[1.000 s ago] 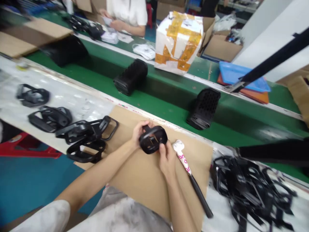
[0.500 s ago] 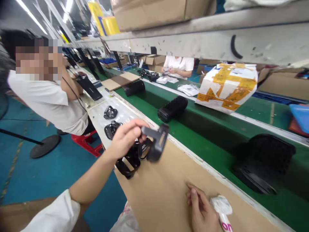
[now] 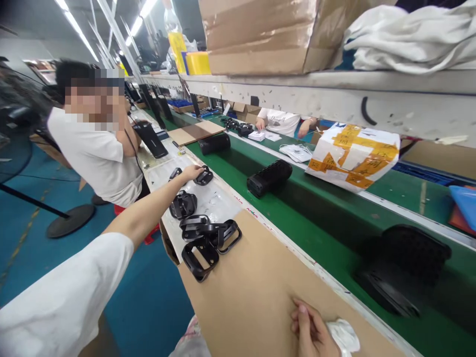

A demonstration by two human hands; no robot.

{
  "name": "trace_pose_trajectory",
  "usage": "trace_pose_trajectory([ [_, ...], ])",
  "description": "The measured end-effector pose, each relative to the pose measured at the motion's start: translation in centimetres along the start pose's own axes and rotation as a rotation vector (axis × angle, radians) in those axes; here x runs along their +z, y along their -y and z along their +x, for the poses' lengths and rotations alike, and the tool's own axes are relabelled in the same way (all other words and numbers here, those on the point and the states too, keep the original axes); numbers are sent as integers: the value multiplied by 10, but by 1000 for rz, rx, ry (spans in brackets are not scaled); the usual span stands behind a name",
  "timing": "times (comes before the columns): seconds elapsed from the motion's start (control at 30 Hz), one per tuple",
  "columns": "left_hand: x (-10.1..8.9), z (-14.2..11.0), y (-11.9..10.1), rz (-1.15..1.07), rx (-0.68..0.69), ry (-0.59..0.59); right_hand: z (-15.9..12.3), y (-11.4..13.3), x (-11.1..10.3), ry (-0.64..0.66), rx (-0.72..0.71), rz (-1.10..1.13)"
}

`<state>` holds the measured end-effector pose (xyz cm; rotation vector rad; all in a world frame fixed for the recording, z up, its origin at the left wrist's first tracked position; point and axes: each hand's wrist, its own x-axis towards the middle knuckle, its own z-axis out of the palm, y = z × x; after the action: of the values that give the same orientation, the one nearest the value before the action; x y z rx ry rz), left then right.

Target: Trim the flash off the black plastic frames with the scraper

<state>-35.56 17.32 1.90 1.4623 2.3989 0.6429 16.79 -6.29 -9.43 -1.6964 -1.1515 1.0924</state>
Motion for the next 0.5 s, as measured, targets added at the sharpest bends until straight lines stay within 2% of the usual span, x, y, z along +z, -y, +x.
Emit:
trace_pose_trajectory([
  [0.1,-14,-20,2,50,84,-84,1,-4,1,-18,-13,26],
  [0.17,-32,-48,3,83,148,-100,2,-7,1,-21,-1,22],
  [0.27,-63,-115,11,64,213,1,2,-9,0,-16,37,-38],
  [0.33,-74,-168,23,-3,209,12,1,-8,-1,-11,56,-94],
  [0.4,-71,-221,37,-154,181,152,0,-6,-2,-9,78,-131],
  [0.47,-50,-270,49,-231,176,283,-1,-7,-2,-2,98,-143],
  [0.5,-34,-292,53,-250,195,266,-1,-7,-2,8,100,-149],
])
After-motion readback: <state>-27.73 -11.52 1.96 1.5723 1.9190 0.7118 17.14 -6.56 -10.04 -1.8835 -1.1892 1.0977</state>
